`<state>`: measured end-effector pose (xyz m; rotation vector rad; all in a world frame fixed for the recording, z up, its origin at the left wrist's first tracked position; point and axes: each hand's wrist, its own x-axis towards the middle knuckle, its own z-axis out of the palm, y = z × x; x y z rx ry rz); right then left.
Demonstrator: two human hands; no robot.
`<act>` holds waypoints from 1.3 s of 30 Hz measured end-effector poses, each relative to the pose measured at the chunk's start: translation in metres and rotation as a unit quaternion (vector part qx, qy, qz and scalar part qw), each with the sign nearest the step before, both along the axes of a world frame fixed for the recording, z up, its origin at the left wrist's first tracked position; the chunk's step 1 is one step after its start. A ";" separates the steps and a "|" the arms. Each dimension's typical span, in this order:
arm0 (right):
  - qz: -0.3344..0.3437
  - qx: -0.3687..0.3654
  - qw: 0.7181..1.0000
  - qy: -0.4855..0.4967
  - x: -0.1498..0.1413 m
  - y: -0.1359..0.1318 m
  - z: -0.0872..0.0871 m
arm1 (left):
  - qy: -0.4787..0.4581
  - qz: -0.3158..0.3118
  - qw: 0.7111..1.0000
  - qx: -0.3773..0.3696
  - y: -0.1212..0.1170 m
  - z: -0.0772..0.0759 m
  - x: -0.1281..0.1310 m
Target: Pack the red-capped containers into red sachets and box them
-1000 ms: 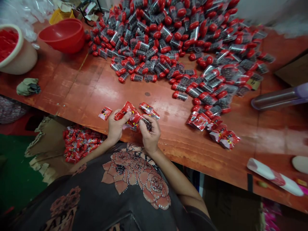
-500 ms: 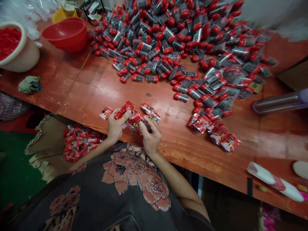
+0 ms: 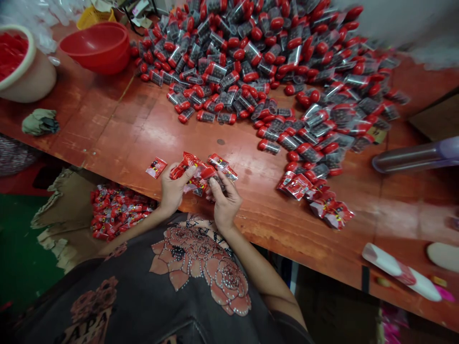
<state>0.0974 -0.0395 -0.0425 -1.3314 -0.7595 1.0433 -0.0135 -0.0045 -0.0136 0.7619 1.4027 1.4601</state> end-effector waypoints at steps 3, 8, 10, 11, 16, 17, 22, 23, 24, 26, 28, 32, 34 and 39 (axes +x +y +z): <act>0.001 0.002 1.000 0.014 -0.002 -0.001 0.002 | 0.000 -0.013 1.000 -0.003 -0.002 -0.001 0.001; 0.014 -0.015 1.000 0.001 -0.002 -0.002 0.002 | 0.040 -0.028 0.999 0.003 -0.004 -0.004 0.001; 0.018 -0.013 1.000 0.000 -0.002 -0.003 0.002 | 0.046 -0.034 0.998 0.009 -0.004 -0.005 0.001; 0.018 -0.009 1.000 -0.003 -0.001 -0.003 0.003 | 0.047 -0.034 0.998 0.011 -0.004 -0.005 0.001; 0.035 0.037 0.995 -0.089 0.005 -0.002 0.010 | 0.034 -0.022 0.999 0.013 -0.002 -0.006 0.000; 0.043 0.046 0.992 -0.108 0.007 -0.001 0.011 | 0.029 -0.023 0.999 0.014 -0.002 -0.006 0.000; 0.073 0.061 0.986 -0.140 0.014 0.000 0.015 | 0.003 -0.025 1.000 0.002 -0.004 -0.006 0.000; 0.072 0.055 0.987 -0.134 0.015 -0.001 0.016 | -0.013 -0.026 1.000 -0.002 -0.005 -0.006 0.001; 0.070 0.048 0.988 -0.126 0.015 -0.001 0.016 | -0.032 -0.028 0.999 -0.006 -0.006 -0.005 0.002; 0.064 0.033 0.990 -0.118 0.015 -0.002 0.014 | -0.066 -0.027 0.997 -0.011 -0.007 -0.003 0.003; 0.062 0.023 0.991 -0.115 0.015 -0.002 0.011 | -0.086 -0.026 0.996 -0.018 -0.008 -0.001 0.003; 0.076 0.022 0.993 -0.085 0.014 -0.003 0.003 | -0.118 -0.056 0.990 -0.053 -0.010 0.001 0.002; 0.084 0.019 0.994 -0.064 0.014 -0.003 0.001 | -0.136 -0.081 0.985 -0.074 -0.011 0.001 0.002; 0.128 0.005 0.992 -0.022 0.013 -0.001 0.002 | -0.167 -0.114 0.974 -0.099 -0.009 0.003 0.001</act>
